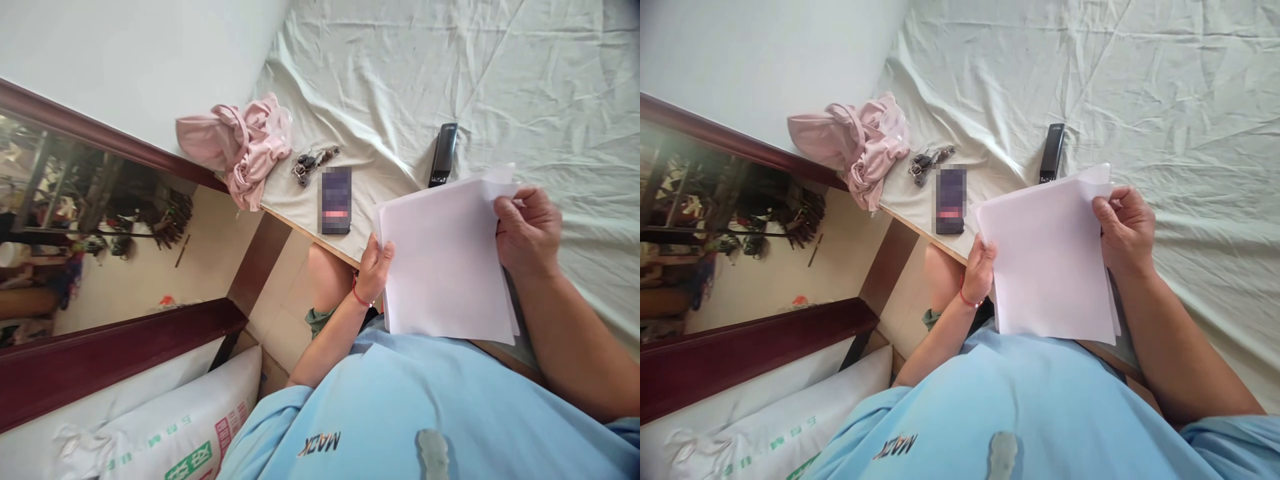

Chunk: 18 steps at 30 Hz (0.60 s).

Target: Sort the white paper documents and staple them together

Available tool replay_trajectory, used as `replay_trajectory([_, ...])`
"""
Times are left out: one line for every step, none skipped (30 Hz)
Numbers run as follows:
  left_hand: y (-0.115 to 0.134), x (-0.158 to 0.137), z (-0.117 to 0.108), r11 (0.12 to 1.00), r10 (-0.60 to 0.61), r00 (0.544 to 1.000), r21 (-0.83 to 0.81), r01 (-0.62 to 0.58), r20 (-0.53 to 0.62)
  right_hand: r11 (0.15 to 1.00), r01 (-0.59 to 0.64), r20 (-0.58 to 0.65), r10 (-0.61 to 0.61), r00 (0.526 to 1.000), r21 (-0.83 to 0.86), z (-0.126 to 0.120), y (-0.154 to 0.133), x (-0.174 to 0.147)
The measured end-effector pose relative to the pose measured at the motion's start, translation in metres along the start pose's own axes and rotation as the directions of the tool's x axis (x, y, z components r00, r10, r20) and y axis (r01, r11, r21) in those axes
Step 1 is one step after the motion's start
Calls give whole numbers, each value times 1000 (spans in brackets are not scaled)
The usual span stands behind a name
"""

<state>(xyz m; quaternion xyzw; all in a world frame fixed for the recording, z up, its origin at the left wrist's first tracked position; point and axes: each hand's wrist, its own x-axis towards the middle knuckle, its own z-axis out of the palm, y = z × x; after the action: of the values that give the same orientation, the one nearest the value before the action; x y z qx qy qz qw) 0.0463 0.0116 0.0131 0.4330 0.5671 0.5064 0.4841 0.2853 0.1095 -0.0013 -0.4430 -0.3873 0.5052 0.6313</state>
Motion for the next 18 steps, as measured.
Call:
replay_trajectory([2,0,0,1000,-11,999,-14,11,30,1000,7,8,-7,1000,0,1,-1,-1])
replay_trajectory([4,1,0,1000,-19,999,-22,20,45,1000,20,18,-20,1000,-2,1,-1,-2])
replay_trajectory([6,1,-1,999,-26,999,-30,27,38,1000,28,30,-28,999,-12,0,-2,-2])
replay_trajectory([7,2,-1,998,-33,999,-49,34,25,999,27,41,-25,999,-33,0,-3,-2])
replay_trajectory([7,2,-3,996,-44,999,-83,45,13,998,8,55,-5,998,-59,-1,-4,-2])
replay_trajectory([8,3,-4,990,-59,998,-125,59,9,996,-29,70,35,997,-84,-2,-6,-1])
replay_trajectory([7,4,-6,983,-76,997,-168,77,12,991,-81,95,92,991,-108,-3,-8,-1])
replay_trajectory([7,5,-8,974,-96,995,-206,98,18,982,-135,127,152,980,-128,-4,-11,-1])
replay_trajectory([7,6,-10,965,-118,993,-234,121,27,973,-180,165,203,965,-144,-3,-14,-2])
replay_trajectory([7,7,-11,957,-141,989,-252,146,38,965,-211,204,241,949,-158,-2,-17,-3])
replay_trajectory([7,9,-12,950,-165,985,-263,171,46,960,-222,236,259,937,-172,-1,-19,-3])
replay_trajectory([7,10,-12,944,-186,981,-268,192,50,958,-219,255,262,931,-188,0,-20,-4])
replay_trajectory([7,12,-12,940,-203,978,-271,209,50,957,-207,263,257,930,-204,2,-21,-4])
replay_trajectory([7,13,-12,938,-213,976,-270,218,48,955,-192,260,249,933,-224,3,-21,-4])
replay_trajectory([6,14,-12,938,-217,975,-265,222,46,951,-166,244,231,942,-259,4,-21,-4])
replay_trajectory([6,15,-11,941,-216,975,-257,220,46,943,-119,213,192,958,-312,5,-22,-4])
replay_trajectory([6,15,-11,944,-212,976,-248,217,49,924,-48,179,124,976,-379,6,-23,-3])
replay_trajectory([6,15,-11,946,-208,977,-241,215,57,888,48,159,28,987,-458,7,-26,-2])
